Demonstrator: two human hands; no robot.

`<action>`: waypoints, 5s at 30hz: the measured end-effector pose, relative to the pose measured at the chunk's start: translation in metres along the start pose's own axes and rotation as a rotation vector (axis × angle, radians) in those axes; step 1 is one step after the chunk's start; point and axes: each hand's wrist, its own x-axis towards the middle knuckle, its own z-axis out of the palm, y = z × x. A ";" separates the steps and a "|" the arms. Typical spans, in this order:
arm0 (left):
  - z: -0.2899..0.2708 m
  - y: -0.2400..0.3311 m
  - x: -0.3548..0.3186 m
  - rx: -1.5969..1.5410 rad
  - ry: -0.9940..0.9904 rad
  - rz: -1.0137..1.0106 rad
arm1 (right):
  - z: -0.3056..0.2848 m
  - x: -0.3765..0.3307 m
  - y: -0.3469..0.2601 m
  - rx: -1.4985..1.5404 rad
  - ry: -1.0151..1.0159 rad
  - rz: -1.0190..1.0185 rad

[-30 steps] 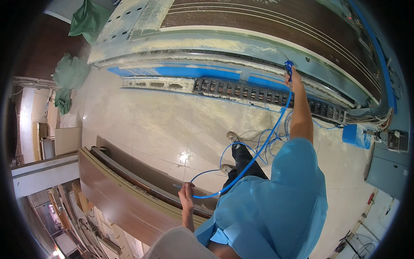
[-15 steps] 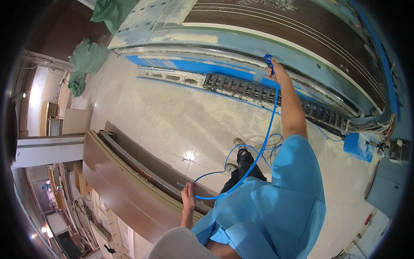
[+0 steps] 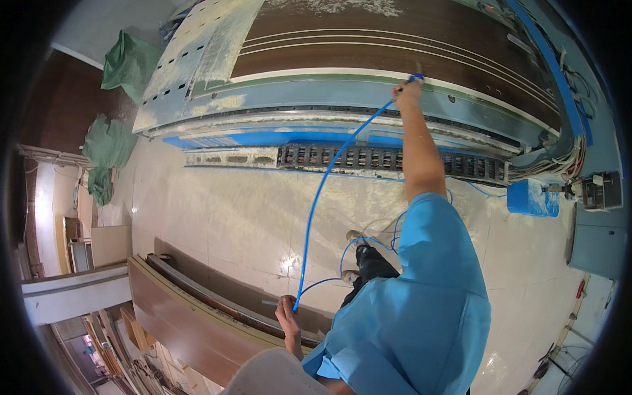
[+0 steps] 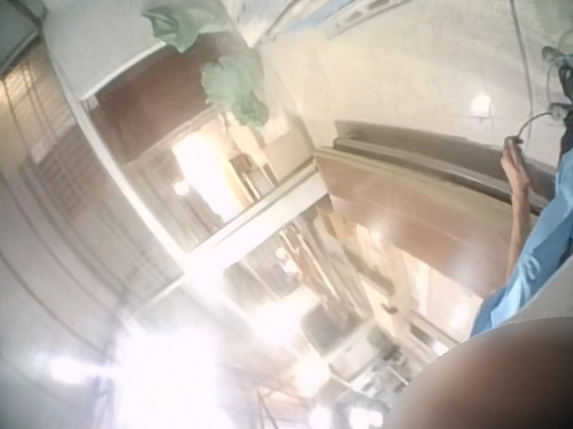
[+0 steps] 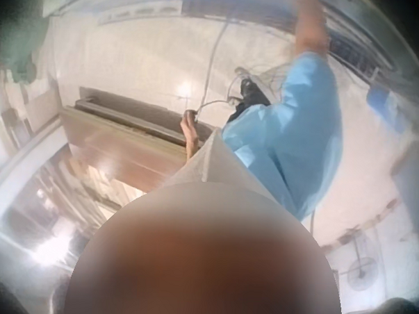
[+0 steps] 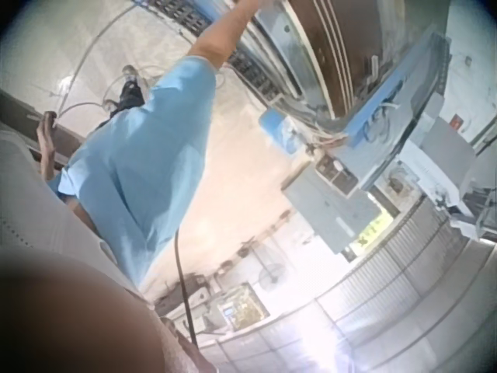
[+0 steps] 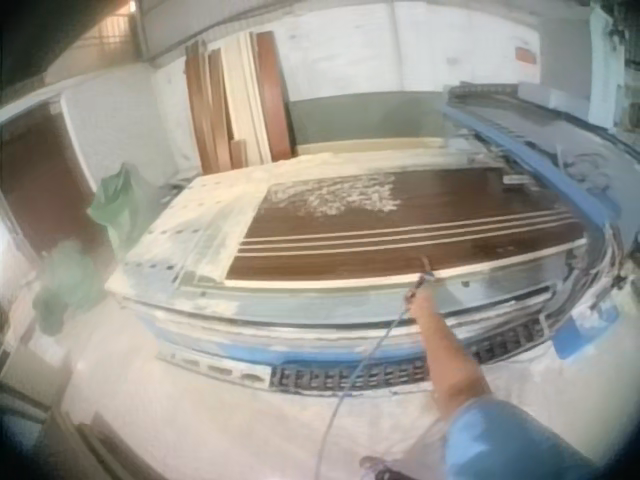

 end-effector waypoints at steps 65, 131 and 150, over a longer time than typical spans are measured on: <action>0.032 -0.088 -0.278 0.122 -0.167 0.236 | -0.711 -0.317 -0.267 -0.088 0.209 -0.076; 1.136 0.190 -0.627 0.476 -0.531 0.435 | -1.033 0.345 -1.121 -0.495 -0.104 -0.124; 1.220 0.205 -0.657 0.727 -0.390 0.645 | -1.013 0.508 -1.222 -0.259 -0.158 -0.170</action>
